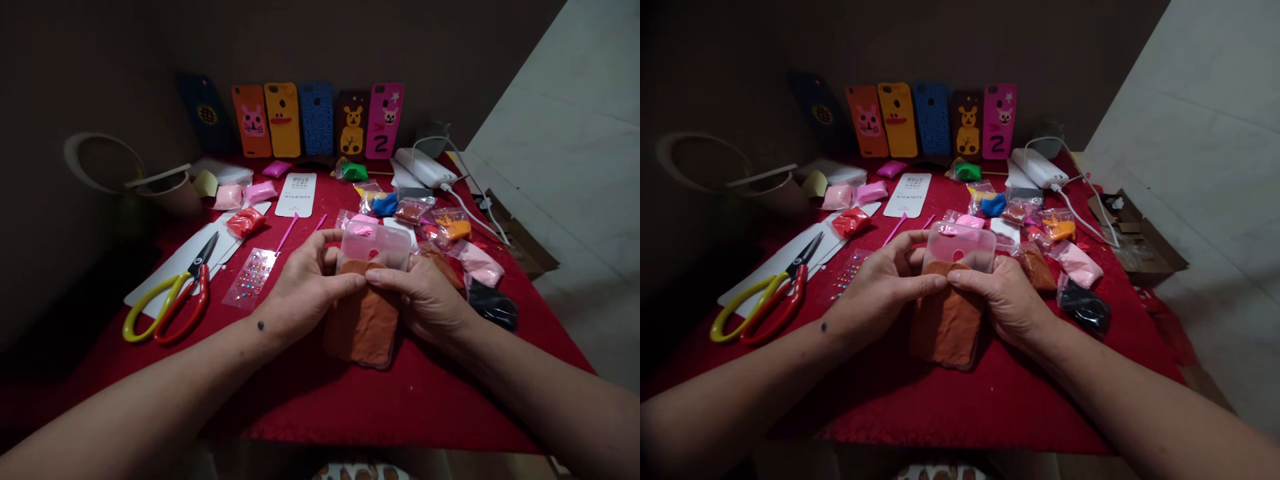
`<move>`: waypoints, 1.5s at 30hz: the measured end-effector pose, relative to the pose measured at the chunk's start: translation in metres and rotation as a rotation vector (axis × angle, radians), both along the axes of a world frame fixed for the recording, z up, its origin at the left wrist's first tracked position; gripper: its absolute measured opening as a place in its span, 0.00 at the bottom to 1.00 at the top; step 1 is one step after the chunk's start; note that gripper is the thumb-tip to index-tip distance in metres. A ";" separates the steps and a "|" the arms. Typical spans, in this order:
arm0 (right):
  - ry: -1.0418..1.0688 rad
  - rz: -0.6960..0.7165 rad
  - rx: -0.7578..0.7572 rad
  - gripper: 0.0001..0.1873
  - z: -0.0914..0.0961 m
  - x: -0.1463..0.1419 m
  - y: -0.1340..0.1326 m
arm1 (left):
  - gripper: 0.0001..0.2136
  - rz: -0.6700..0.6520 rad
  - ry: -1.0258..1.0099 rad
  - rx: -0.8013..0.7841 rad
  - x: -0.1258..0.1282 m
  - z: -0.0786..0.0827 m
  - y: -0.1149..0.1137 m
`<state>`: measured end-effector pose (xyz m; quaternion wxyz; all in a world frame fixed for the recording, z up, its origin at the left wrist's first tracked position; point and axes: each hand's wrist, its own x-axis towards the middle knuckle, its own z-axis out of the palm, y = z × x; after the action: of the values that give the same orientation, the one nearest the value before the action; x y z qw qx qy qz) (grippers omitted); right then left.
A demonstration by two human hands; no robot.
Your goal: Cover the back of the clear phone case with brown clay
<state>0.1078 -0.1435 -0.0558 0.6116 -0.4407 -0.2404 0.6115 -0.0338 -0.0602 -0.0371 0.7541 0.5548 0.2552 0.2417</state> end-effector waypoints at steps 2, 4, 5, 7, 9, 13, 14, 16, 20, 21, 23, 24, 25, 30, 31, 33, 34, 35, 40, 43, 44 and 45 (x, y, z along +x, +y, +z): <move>0.001 0.001 -0.001 0.06 0.000 0.000 0.000 | 0.23 0.016 -0.022 -0.017 0.001 0.001 -0.001; -0.003 -0.003 -0.007 0.06 0.000 0.000 0.000 | 0.23 0.004 -0.036 -0.023 0.000 0.001 0.000; -0.006 -0.012 -0.006 0.06 0.000 0.000 0.000 | 0.24 -0.005 -0.041 -0.015 0.000 0.000 0.001; -0.009 -0.037 0.001 0.06 0.001 0.000 0.000 | 0.24 -0.010 -0.053 0.019 -0.002 0.000 0.003; -0.001 -0.058 0.004 0.07 0.001 0.001 0.000 | 0.24 0.011 -0.058 0.051 -0.003 0.000 0.005; -0.011 -0.070 0.013 0.07 0.002 0.001 0.001 | 0.23 0.068 -0.035 0.080 -0.003 -0.001 0.005; -0.017 -0.084 0.021 0.08 0.002 0.001 0.001 | 0.22 0.072 -0.037 0.090 -0.003 -0.001 0.004; -0.022 -0.114 0.034 0.09 0.001 0.000 0.001 | 0.21 0.070 -0.050 0.109 -0.003 -0.001 0.002; -0.033 -0.124 0.041 0.08 0.000 -0.001 0.001 | 0.20 0.050 -0.027 0.124 -0.003 0.001 0.000; -0.039 -0.122 0.040 0.08 0.000 -0.001 0.001 | 0.21 0.052 -0.019 0.127 -0.002 0.002 0.000; -0.053 -0.120 0.041 0.08 0.000 -0.002 0.000 | 0.20 0.064 -0.012 0.139 -0.001 0.002 -0.001; -0.057 -0.121 0.038 0.08 0.000 -0.003 0.000 | 0.20 0.073 -0.010 0.145 -0.001 0.001 -0.001; -0.060 -0.121 0.032 0.08 0.001 -0.004 0.000 | 0.19 0.083 -0.010 0.151 0.000 0.001 -0.001; -0.069 -0.126 0.008 0.09 0.001 -0.005 -0.001 | 0.15 0.111 -0.027 0.162 0.001 0.000 -0.002; -0.070 -0.123 0.013 0.09 0.001 -0.005 -0.001 | 0.16 0.107 -0.030 0.153 0.000 0.000 -0.002; -0.065 -0.123 0.028 0.08 0.001 -0.004 -0.001 | 0.18 0.097 -0.036 0.135 -0.001 0.000 0.000; -0.058 -0.123 0.034 0.08 0.000 -0.003 0.000 | 0.18 0.095 -0.039 0.127 -0.002 0.000 0.001; -0.049 -0.118 0.036 0.08 0.000 -0.003 0.000 | 0.18 0.096 -0.041 0.118 -0.003 -0.001 0.002; -0.036 -0.109 0.035 0.06 0.000 -0.001 0.000 | 0.19 0.090 0.005 0.069 -0.005 0.000 0.005; -0.055 -0.118 0.040 0.07 -0.001 -0.001 0.000 | 0.21 0.047 0.035 0.073 -0.002 0.001 0.003; -0.055 -0.119 0.040 0.08 -0.001 -0.001 0.000 | 0.21 0.038 0.034 0.077 -0.002 0.002 0.002; -0.055 -0.115 0.038 0.08 -0.001 -0.001 0.000 | 0.20 0.036 0.029 0.082 -0.001 0.002 0.001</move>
<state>0.1070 -0.1430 -0.0572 0.6472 -0.4584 -0.2431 0.5584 -0.0346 -0.0591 -0.0356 0.7225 0.5840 0.2660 0.2573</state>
